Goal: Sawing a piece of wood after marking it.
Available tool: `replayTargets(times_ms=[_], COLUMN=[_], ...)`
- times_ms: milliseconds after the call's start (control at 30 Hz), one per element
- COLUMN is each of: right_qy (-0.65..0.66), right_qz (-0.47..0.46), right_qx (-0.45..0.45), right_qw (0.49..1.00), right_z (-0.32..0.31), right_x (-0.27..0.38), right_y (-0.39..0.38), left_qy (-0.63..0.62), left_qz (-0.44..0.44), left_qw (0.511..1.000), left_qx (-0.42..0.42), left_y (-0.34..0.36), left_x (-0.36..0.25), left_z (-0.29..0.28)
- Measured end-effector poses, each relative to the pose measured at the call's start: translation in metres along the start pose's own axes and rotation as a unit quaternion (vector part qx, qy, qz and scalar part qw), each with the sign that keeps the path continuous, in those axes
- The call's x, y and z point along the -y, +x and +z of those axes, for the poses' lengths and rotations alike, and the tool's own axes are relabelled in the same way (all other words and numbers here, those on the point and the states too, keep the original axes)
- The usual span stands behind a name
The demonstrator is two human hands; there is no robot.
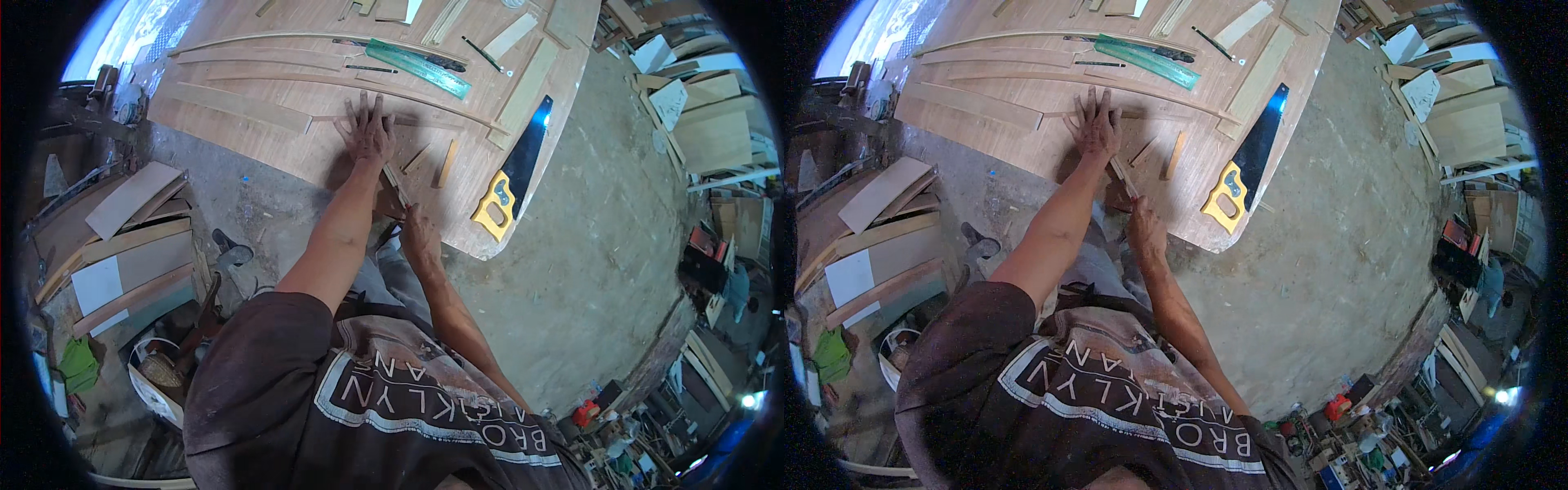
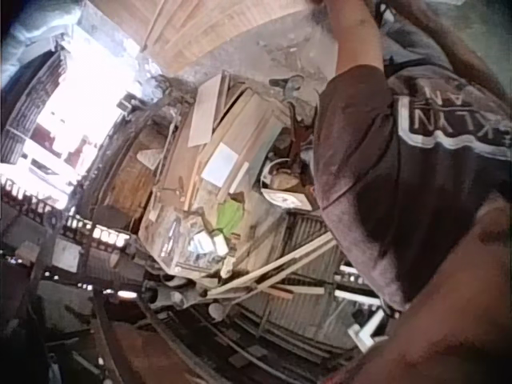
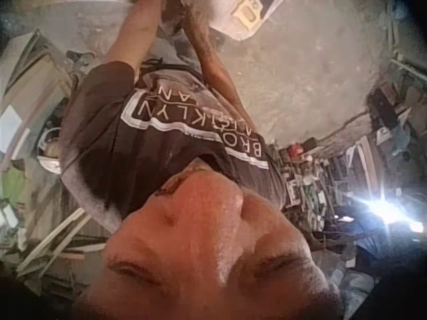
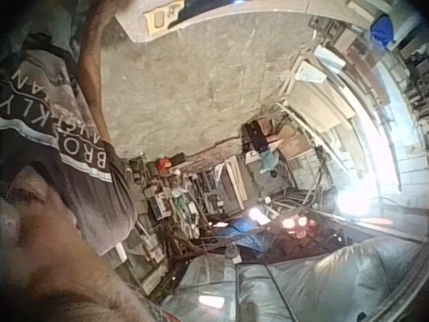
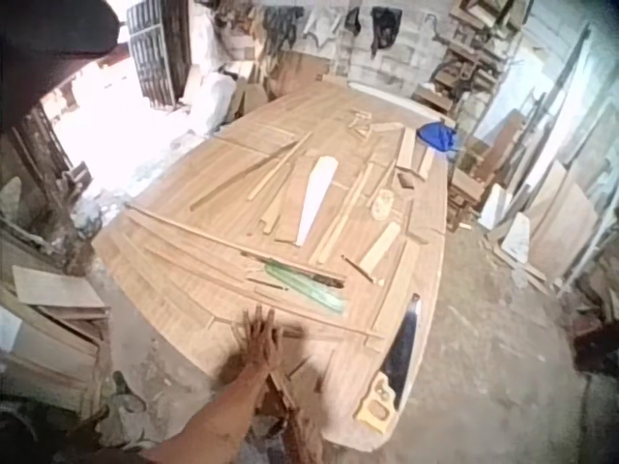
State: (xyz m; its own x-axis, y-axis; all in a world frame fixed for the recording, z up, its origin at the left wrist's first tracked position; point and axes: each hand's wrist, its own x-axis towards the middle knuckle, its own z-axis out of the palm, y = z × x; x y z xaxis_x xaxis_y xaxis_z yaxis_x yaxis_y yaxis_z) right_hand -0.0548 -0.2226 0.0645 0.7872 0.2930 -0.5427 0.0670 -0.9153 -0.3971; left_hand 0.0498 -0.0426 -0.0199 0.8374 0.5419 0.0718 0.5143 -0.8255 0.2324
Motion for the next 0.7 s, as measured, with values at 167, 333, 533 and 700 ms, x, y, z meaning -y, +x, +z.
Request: replayTargets(times_ms=[167, 333, 533, 700], right_qy=[-0.044, -0.051, -0.071, -0.115], right_qz=[-0.078, -0.037, -0.033, -0.018], right_qx=[-0.082, -0.005, -0.002, 0.026], right_qw=[0.993, 0.998, 0.997, 0.993], right_z=[0.011, -0.004, -0.016, -0.030], right_x=[-0.017, -0.008, 0.001, 0.023], right_y=[-0.007, -0.009, -0.008, 0.001], left_qy=[0.017, -0.005, -0.032, -0.029], left_qz=[0.009, -0.011, -0.003, -0.006], left_qw=[1.000, 0.999, 0.999, 1.000], left_qx=[0.003, 0.042, 0.012, 0.008], left_y=[0.000, 0.000, -0.005, -0.006], left_x=[-0.003, -0.002, 0.000, -0.003], left_z=[-0.004, -0.009, -0.003, -0.001])
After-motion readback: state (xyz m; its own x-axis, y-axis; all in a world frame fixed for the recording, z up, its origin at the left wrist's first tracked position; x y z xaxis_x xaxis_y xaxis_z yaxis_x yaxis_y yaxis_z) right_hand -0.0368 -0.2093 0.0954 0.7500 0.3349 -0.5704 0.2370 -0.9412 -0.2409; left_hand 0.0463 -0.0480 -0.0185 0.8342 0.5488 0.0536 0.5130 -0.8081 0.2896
